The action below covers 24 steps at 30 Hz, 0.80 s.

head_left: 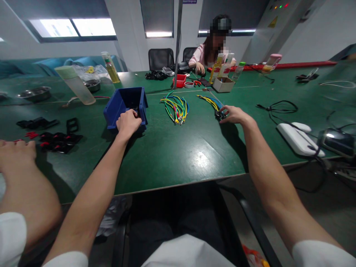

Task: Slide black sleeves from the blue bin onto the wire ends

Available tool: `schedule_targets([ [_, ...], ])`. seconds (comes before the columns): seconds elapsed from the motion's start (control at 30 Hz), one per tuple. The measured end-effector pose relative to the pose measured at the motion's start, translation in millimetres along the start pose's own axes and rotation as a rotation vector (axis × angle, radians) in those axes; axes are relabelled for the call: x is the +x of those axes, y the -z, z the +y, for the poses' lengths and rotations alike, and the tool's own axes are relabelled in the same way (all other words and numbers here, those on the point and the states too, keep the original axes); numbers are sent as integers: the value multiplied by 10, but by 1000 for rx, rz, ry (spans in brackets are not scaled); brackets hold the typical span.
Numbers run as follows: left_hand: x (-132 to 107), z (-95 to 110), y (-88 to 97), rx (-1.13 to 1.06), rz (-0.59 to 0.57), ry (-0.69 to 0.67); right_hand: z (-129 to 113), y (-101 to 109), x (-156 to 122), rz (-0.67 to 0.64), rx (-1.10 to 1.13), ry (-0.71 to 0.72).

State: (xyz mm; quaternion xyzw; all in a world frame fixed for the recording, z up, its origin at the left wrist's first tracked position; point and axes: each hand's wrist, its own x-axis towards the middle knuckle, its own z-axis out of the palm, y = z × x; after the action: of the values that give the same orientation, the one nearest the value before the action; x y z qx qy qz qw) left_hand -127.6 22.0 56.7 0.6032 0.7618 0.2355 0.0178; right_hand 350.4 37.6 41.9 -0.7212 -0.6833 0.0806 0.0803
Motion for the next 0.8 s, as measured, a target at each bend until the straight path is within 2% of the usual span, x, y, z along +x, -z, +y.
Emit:
schedule_targets([
  [0.4, 11, -13, -20, 3, 5, -8, 43, -95, 42, 158, -47, 59],
  [0.57, 3, -11, -31, -3, 11, 5, 81, -147, 72, 211, -90, 43],
  [0.8, -48, 29, 7, 7, 76, 0, -133, -167, 4, 410, 24, -23],
])
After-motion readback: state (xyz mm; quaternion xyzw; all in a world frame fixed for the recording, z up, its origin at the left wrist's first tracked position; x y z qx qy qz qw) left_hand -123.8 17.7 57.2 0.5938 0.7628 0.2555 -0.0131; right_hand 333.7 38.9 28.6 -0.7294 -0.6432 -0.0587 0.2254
